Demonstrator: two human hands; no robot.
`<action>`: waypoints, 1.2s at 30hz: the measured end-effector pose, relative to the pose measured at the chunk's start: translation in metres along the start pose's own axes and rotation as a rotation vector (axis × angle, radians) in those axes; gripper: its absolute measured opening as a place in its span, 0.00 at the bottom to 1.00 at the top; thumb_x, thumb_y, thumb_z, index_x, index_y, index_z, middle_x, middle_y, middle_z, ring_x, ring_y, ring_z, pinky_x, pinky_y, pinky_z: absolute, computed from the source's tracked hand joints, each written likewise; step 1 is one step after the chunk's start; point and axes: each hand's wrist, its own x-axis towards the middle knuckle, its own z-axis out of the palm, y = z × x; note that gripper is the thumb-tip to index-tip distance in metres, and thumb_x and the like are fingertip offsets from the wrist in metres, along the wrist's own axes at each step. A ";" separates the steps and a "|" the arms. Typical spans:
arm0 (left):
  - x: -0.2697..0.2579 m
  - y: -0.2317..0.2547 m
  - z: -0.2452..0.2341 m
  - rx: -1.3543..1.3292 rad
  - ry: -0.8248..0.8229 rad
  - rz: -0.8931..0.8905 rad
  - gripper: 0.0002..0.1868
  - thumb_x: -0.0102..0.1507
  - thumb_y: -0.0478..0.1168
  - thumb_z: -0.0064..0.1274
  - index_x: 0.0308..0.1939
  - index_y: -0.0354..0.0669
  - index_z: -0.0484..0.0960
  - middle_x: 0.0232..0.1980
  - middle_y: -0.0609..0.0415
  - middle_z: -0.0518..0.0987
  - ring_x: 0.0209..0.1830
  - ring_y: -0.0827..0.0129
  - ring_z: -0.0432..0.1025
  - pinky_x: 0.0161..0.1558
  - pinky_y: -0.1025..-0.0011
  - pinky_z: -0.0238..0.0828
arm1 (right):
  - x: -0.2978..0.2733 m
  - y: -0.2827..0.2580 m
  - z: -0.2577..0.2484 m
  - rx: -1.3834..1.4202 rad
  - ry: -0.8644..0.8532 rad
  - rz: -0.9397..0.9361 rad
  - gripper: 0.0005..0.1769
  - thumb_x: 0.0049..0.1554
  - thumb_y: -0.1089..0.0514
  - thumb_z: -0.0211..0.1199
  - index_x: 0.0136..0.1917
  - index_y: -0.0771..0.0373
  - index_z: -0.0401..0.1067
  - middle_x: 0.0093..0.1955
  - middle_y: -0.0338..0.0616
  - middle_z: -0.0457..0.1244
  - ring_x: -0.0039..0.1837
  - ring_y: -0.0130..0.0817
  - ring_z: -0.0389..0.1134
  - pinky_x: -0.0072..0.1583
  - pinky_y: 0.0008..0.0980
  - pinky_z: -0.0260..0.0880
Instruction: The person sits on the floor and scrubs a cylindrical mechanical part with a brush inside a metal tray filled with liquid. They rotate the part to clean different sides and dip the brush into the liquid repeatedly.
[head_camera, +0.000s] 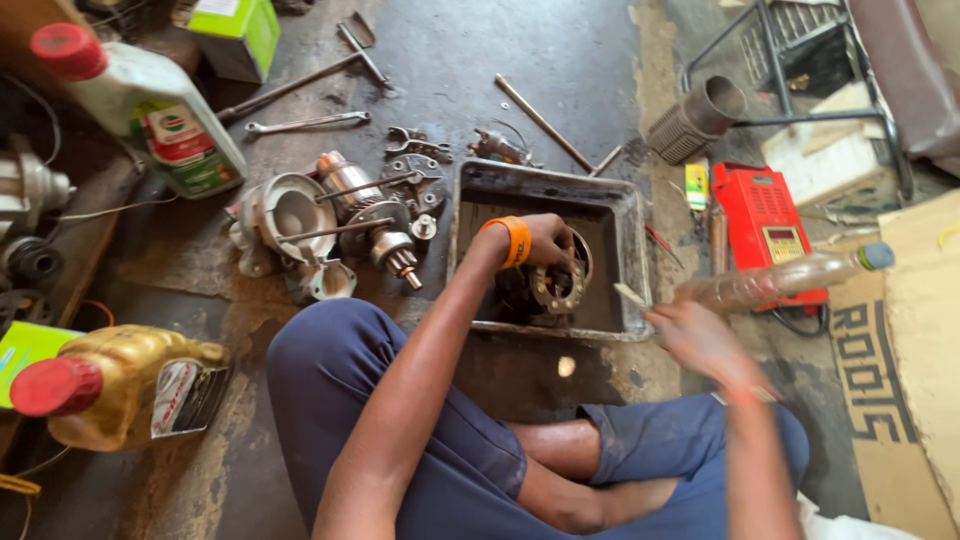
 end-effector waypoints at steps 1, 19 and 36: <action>0.002 -0.002 -0.001 0.032 0.015 0.016 0.15 0.54 0.47 0.62 0.37 0.41 0.86 0.35 0.51 0.86 0.34 0.66 0.78 0.40 0.65 0.75 | 0.016 0.005 0.017 0.029 -0.075 0.118 0.21 0.60 0.50 0.52 0.52 0.66 0.79 0.47 0.61 0.71 0.52 0.58 0.72 0.56 0.50 0.71; 0.015 -0.014 0.009 -0.178 0.043 0.049 0.10 0.59 0.42 0.59 0.37 0.40 0.88 0.31 0.55 0.84 0.30 0.74 0.73 0.37 0.69 0.72 | 0.012 -0.100 -0.033 0.115 0.128 0.002 0.20 0.61 0.51 0.56 0.63 0.57 0.76 0.57 0.55 0.70 0.57 0.57 0.70 0.57 0.47 0.69; -0.031 0.033 -0.007 0.188 0.088 -0.004 0.27 0.50 0.47 0.69 0.52 0.48 0.84 0.50 0.47 0.85 0.47 0.58 0.79 0.53 0.63 0.76 | -0.016 -0.063 -0.015 0.357 0.040 0.238 0.20 0.60 0.50 0.59 0.58 0.65 0.76 0.45 0.60 0.71 0.50 0.58 0.74 0.53 0.47 0.73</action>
